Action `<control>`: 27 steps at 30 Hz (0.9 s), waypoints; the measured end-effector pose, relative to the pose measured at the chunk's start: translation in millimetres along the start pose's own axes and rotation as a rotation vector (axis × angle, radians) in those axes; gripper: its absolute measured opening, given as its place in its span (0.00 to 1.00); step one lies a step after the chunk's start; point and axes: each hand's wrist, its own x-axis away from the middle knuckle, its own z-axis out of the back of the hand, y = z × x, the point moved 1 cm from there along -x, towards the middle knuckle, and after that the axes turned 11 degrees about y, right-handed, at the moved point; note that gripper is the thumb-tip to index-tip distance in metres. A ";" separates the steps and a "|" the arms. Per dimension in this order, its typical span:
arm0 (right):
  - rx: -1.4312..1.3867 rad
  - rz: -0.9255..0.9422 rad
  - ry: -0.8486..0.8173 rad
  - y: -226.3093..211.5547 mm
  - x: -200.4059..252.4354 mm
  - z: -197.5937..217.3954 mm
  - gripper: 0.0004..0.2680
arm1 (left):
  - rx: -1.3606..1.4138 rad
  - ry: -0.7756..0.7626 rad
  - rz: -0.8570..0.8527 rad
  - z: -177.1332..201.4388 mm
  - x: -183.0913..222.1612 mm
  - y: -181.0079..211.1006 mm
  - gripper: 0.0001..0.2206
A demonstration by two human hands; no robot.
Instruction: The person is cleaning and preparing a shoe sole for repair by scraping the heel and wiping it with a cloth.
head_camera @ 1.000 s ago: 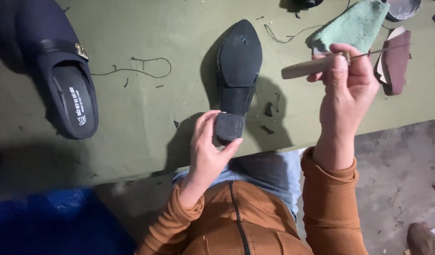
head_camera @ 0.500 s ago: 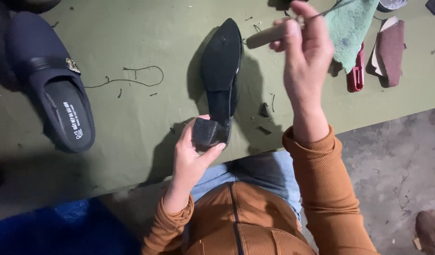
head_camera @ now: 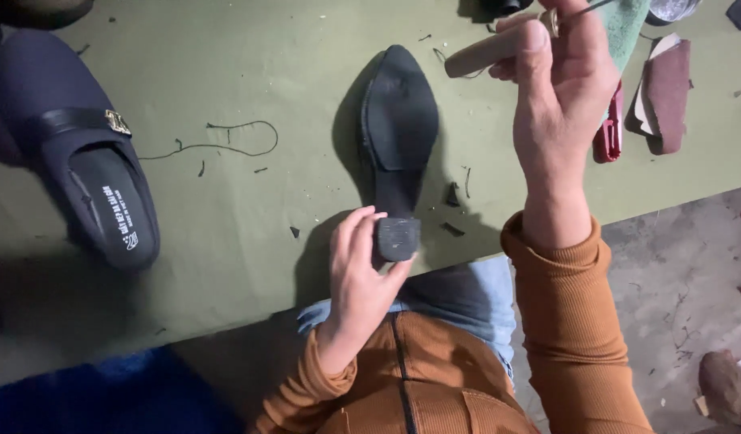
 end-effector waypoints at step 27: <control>0.208 0.242 -0.372 24.4 -18.5 -42.6 0.06 | -0.396 -0.124 -0.614 -29.1 -99.1 -1.6 0.06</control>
